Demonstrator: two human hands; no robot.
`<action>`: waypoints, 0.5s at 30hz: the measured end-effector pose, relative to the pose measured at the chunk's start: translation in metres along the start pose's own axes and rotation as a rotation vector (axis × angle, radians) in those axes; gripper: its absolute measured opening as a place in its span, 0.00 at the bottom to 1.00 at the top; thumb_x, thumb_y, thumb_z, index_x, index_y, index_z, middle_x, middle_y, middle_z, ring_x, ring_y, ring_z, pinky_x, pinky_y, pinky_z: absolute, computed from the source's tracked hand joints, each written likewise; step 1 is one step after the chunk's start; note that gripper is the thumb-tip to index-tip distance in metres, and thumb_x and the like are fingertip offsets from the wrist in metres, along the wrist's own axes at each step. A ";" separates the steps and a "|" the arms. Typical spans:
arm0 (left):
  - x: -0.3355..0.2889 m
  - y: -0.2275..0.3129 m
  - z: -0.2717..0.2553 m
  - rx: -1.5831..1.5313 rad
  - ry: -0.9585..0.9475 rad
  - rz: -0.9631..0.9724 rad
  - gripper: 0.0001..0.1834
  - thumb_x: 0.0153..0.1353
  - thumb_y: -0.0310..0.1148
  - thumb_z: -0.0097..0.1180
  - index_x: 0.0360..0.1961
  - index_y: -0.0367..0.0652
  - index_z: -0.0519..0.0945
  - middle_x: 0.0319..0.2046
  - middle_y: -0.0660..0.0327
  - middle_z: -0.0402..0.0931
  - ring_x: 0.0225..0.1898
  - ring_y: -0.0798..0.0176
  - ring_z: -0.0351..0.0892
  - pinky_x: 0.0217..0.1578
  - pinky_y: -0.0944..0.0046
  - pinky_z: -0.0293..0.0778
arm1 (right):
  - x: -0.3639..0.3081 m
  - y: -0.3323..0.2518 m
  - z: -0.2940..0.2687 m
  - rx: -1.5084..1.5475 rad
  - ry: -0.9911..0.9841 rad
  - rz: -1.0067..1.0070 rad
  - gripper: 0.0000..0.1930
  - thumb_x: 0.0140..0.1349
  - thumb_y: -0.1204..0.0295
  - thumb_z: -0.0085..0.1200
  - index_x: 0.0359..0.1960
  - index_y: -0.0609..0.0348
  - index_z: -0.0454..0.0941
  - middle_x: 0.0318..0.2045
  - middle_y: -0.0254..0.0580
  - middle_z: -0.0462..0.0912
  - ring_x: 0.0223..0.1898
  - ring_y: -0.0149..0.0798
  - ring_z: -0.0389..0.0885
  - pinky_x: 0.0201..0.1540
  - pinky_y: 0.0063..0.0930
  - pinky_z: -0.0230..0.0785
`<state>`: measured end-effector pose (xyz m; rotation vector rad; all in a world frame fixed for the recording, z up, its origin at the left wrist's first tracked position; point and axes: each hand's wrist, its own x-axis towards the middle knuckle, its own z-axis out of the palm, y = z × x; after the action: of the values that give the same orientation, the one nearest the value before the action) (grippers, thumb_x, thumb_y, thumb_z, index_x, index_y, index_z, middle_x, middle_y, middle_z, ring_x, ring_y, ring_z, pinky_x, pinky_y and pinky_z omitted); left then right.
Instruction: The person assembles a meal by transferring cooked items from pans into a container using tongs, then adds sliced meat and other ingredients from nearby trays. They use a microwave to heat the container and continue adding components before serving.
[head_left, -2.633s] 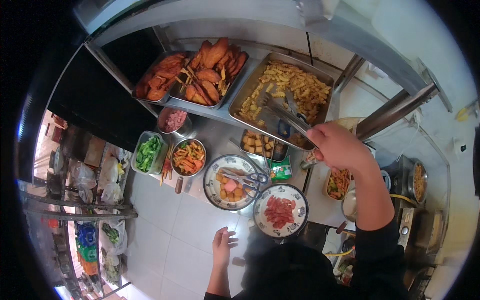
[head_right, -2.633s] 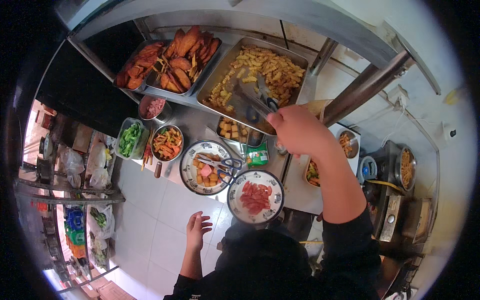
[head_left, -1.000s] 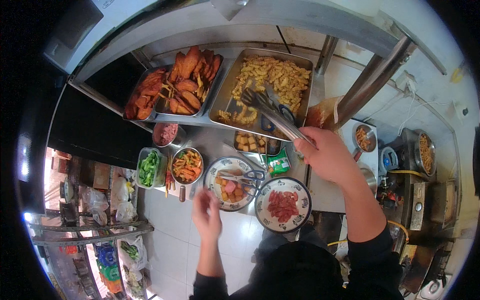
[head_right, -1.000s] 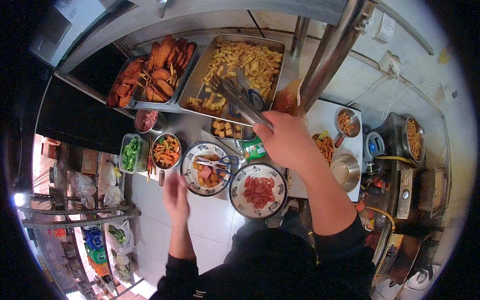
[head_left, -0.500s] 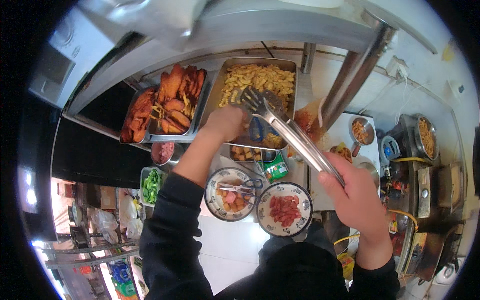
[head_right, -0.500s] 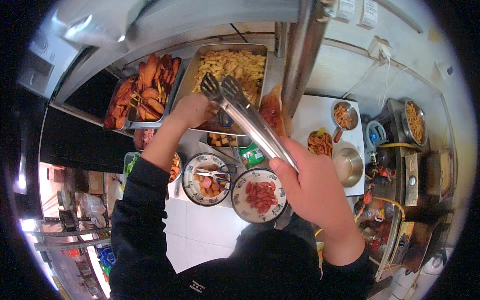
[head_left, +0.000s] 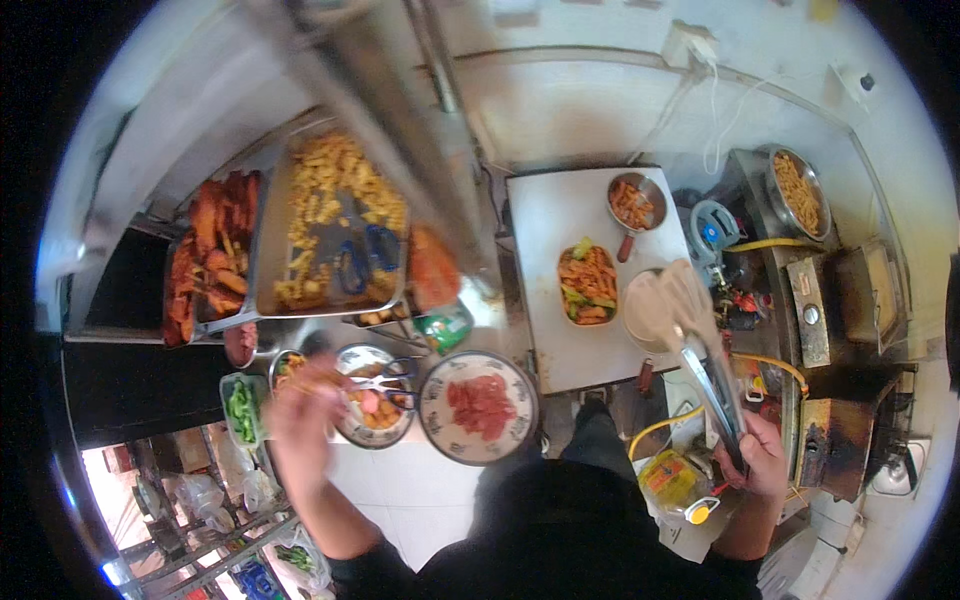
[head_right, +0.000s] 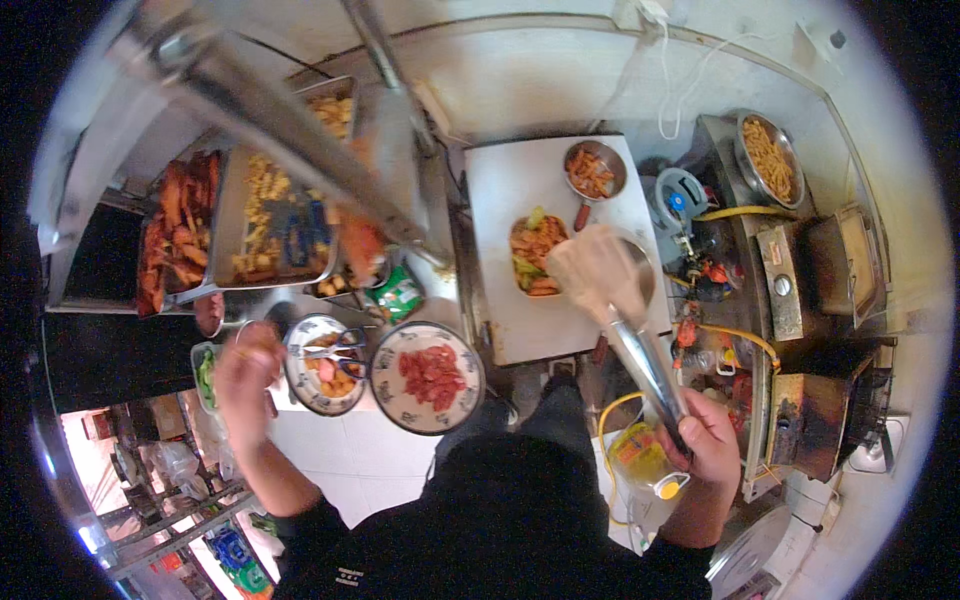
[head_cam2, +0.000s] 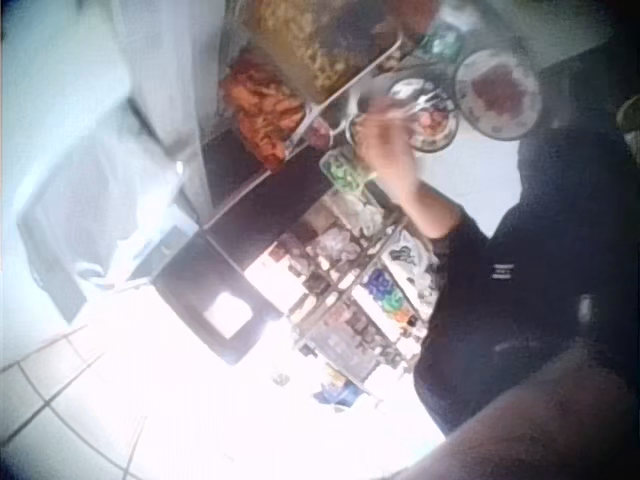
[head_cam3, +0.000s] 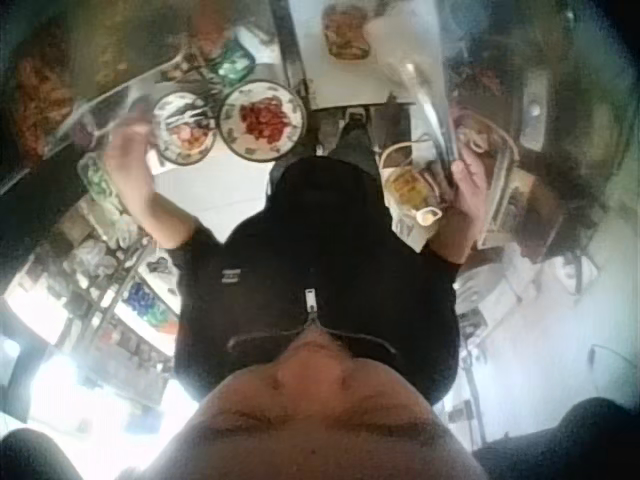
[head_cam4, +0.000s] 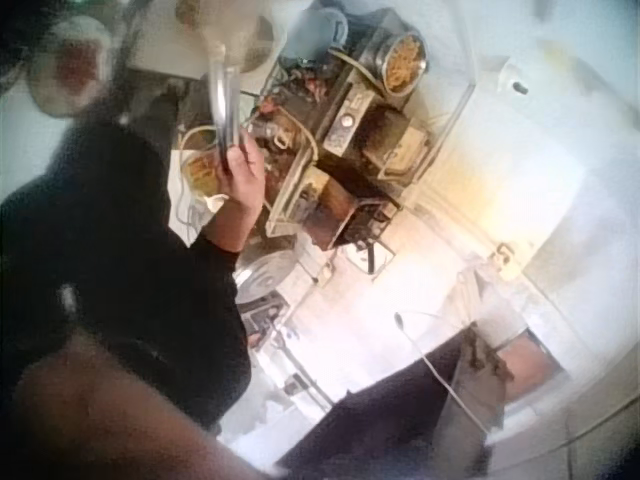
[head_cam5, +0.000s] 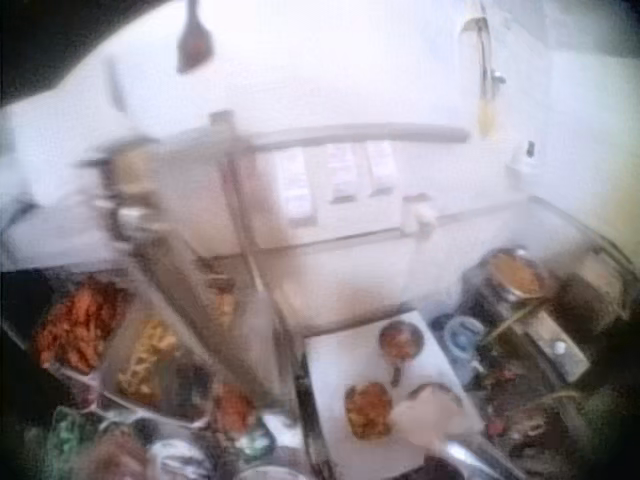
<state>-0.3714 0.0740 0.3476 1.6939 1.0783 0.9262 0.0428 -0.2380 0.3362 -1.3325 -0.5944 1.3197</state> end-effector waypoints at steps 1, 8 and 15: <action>-0.020 -0.007 0.036 -0.094 -0.125 -0.287 0.14 0.70 0.37 0.59 0.49 0.38 0.83 0.36 0.61 0.85 0.29 0.75 0.76 0.30 0.74 0.73 | -0.003 0.010 -0.019 0.009 0.103 0.044 0.35 0.69 0.48 0.56 0.62 0.71 0.69 0.21 0.35 0.76 0.11 0.20 0.61 0.13 0.16 0.50; -0.003 -0.111 0.284 0.364 -0.319 -0.339 0.14 0.67 0.37 0.60 0.46 0.38 0.83 0.28 0.51 0.84 0.29 0.58 0.86 0.33 0.59 0.79 | 0.034 0.035 -0.124 0.040 0.269 0.226 0.29 0.71 0.55 0.52 0.63 0.67 0.69 0.21 0.35 0.76 0.11 0.21 0.61 0.13 0.16 0.51; 0.056 -0.163 0.385 0.410 -0.137 -0.168 0.17 0.62 0.29 0.63 0.52 0.38 0.81 0.39 0.44 0.82 0.38 0.43 0.84 0.42 0.52 0.80 | 0.068 0.044 -0.190 0.020 0.177 0.337 0.26 0.70 0.59 0.50 0.61 0.69 0.71 0.23 0.34 0.76 0.12 0.21 0.62 0.13 0.16 0.50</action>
<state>-0.0468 0.0509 0.0785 1.9266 1.3592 0.4959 0.2180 -0.2533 0.2266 -1.5619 -0.2398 1.4501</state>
